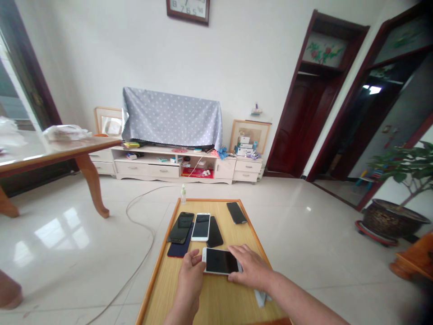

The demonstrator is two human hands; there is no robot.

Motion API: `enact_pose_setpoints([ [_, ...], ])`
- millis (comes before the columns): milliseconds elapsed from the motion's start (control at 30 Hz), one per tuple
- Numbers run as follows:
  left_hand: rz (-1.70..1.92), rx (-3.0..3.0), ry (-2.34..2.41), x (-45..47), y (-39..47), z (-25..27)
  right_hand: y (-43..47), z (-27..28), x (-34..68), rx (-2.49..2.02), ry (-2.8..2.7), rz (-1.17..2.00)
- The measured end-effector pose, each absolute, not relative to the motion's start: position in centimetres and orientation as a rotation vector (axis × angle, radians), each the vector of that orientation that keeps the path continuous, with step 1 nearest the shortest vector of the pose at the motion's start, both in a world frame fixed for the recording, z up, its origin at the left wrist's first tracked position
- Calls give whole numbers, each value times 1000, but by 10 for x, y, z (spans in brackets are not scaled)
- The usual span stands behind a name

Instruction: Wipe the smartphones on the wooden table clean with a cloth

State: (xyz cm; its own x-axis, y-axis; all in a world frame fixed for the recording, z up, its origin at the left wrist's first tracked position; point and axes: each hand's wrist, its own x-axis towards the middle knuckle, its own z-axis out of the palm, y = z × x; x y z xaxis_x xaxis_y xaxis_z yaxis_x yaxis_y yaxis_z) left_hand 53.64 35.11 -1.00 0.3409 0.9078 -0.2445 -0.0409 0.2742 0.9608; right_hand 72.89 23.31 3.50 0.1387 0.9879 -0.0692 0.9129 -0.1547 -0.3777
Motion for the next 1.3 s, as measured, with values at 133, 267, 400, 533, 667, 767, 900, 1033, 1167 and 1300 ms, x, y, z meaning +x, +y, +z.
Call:
enact_pose_setpoints([
  [133,864,1042,964,538,350,-9,236,39,732,-2187,-1909,448],
  [267,894,1052,954,540,349,-8,239,42,735,-2146,-1975,393],
  [400,911,1074,942,543,348,-4,240,45,735,-2108,-2011,361],
  [533,901,1091,924,542,345,4,241,44,734,-2092,-1973,311],
  [667,917,1120,998,539,343,10,246,36,740,-2172,-1850,174],
  [767,879,1160,1043,536,341,13,258,31,753,-2277,-1651,35],
  [900,836,1207,1064,533,339,15,285,35,780,-2479,-1251,-41],
  [1033,805,1212,1051,533,339,15,318,45,810,-2635,-916,32],
  [1167,730,1252,1020,535,341,14,348,45,832,-2702,-772,59],
  [1300,711,1262,1005,535,344,9,368,38,843,-2734,-729,59],
])
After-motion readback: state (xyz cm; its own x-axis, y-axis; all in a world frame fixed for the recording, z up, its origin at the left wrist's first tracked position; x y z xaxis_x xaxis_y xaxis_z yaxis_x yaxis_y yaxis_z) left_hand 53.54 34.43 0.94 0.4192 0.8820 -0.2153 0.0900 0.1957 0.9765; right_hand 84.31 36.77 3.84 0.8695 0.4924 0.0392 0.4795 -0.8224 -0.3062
